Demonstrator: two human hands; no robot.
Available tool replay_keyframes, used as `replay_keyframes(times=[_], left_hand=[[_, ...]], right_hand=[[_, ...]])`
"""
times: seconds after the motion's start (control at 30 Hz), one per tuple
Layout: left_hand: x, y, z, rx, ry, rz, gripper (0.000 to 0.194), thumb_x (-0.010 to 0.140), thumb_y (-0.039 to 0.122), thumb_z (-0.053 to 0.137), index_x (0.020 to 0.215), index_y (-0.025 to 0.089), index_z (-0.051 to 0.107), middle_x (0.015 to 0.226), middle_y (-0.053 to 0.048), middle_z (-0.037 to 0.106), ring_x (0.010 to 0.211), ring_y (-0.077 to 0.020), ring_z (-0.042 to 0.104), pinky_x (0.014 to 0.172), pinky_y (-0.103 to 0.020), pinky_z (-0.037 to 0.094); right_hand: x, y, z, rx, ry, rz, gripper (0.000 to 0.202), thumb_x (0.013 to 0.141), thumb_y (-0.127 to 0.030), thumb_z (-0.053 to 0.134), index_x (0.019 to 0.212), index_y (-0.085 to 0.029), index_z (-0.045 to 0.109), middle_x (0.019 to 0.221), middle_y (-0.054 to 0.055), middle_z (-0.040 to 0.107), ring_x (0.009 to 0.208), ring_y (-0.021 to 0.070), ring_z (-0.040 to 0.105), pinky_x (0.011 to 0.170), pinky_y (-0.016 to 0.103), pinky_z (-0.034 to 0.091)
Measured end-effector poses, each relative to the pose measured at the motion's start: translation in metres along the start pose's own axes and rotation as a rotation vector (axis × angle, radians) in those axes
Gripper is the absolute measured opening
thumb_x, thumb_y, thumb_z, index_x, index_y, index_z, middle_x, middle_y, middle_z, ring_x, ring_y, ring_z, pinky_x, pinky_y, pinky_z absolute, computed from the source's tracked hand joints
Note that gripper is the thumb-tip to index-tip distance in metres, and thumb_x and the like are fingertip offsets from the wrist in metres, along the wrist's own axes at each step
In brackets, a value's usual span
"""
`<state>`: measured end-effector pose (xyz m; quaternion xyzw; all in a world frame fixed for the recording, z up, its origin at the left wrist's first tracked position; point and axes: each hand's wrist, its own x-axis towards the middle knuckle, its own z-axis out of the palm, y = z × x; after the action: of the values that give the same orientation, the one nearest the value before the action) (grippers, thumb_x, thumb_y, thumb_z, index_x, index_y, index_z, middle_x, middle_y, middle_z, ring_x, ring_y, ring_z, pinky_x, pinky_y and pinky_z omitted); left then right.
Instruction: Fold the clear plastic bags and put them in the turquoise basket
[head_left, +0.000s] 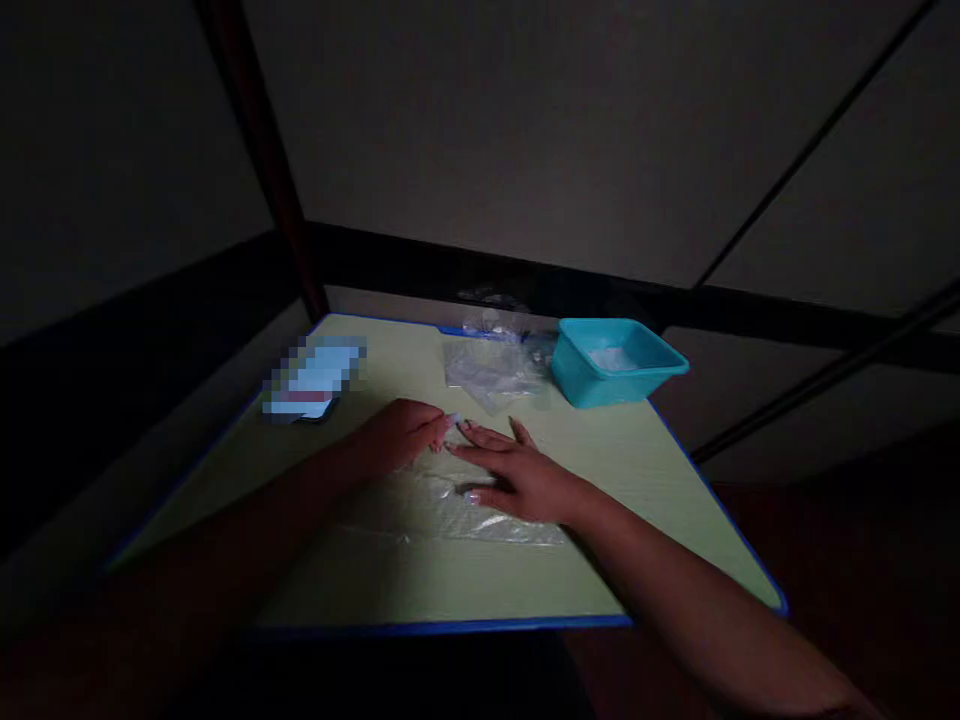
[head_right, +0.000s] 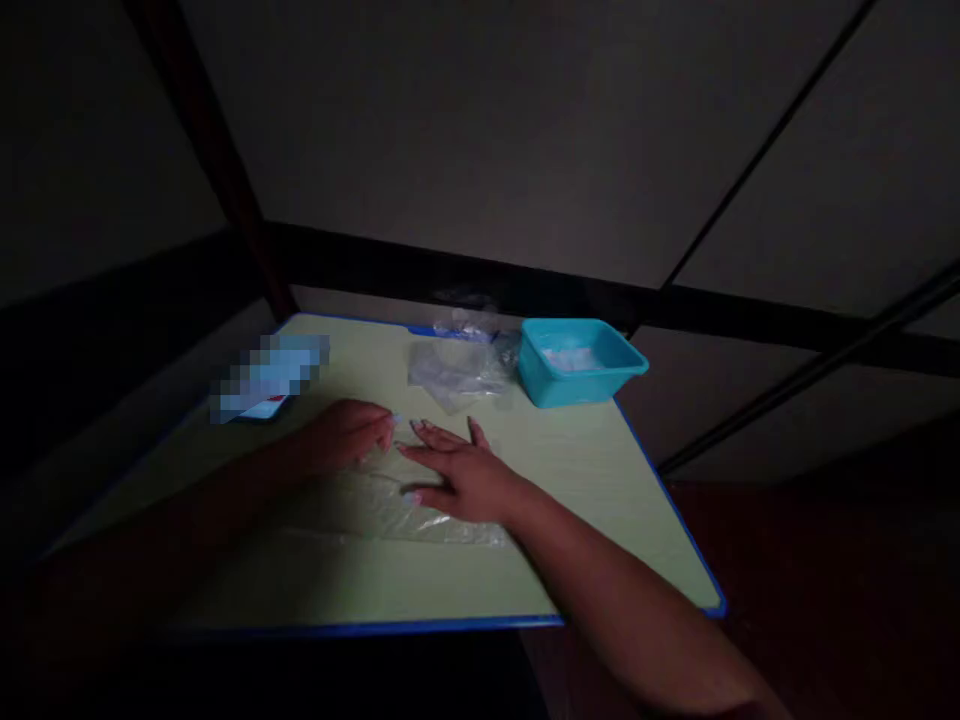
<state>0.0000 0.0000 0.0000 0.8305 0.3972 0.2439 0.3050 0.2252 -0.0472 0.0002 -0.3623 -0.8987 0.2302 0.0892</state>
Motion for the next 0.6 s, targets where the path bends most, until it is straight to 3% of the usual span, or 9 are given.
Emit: replay_keyframes(times=[0.1, 0.27, 0.33, 0.43, 0.6], left_hand=[[-0.001, 0.007, -0.006, -0.079, 0.072, -0.032, 0.047, 0.090, 0.047, 0.032, 0.060, 0.019, 0.055, 0.042, 0.005, 0.045, 0.043, -0.0122, 0.048, 0.050, -0.024, 0.036], [-0.001, 0.005, -0.006, -0.221, 0.032, -0.037, 0.059, 0.090, 0.062, 0.026, 0.062, 0.018, 0.055, 0.043, 0.002, 0.052, 0.042, -0.0119, 0.051, 0.054, -0.025, 0.041], [0.000, 0.004, -0.004, -0.230, -0.005, -0.041, 0.061, 0.090, 0.064, 0.025, 0.063, 0.018, 0.056, 0.045, 0.001, 0.055, 0.043, -0.0120, 0.053, 0.055, -0.026, 0.042], [0.000, 0.003, -0.002, -0.217, -0.049, -0.050, 0.060, 0.090, 0.062, 0.025, 0.065, 0.017, 0.056, 0.046, 0.002, 0.055, 0.043, -0.0118, 0.054, 0.055, -0.025, 0.043], [0.001, 0.005, -0.001, -0.173, -0.090, -0.103, 0.047, 0.088, 0.054, 0.035, 0.069, 0.017, 0.056, 0.058, 0.002, 0.058, 0.044, -0.0110, 0.055, 0.052, -0.024, 0.043]], right_hand=[[-0.002, -0.001, -0.002, -0.016, 0.138, 0.017, 0.054, 0.090, -0.034, 0.057, 0.140, -0.023, 0.044, 0.151, 0.016, 0.035, 0.141, 0.0284, 0.030, 0.108, 0.068, 0.009], [-0.003, -0.004, -0.007, 0.205, 0.358, -0.148, 0.028, 0.090, -0.029, 0.056, 0.115, -0.018, 0.062, 0.122, 0.014, 0.063, 0.118, 0.0231, 0.055, 0.102, 0.045, 0.040], [-0.004, -0.007, -0.006, 0.410, 0.298, -0.202, 0.025, 0.093, -0.029, 0.053, 0.112, -0.015, 0.063, 0.109, 0.012, 0.068, 0.105, 0.0192, 0.063, 0.093, 0.037, 0.048], [-0.004, -0.013, -0.002, 0.597, 0.140, -0.234, 0.028, 0.096, -0.027, 0.049, 0.114, -0.012, 0.063, 0.106, 0.012, 0.070, 0.099, 0.0164, 0.065, 0.088, 0.032, 0.050], [-0.003, -0.012, 0.005, 0.505, 0.116, -0.245, 0.031, 0.096, -0.022, 0.046, 0.120, -0.010, 0.061, 0.113, 0.013, 0.068, 0.103, 0.0158, 0.063, 0.091, 0.032, 0.049]])
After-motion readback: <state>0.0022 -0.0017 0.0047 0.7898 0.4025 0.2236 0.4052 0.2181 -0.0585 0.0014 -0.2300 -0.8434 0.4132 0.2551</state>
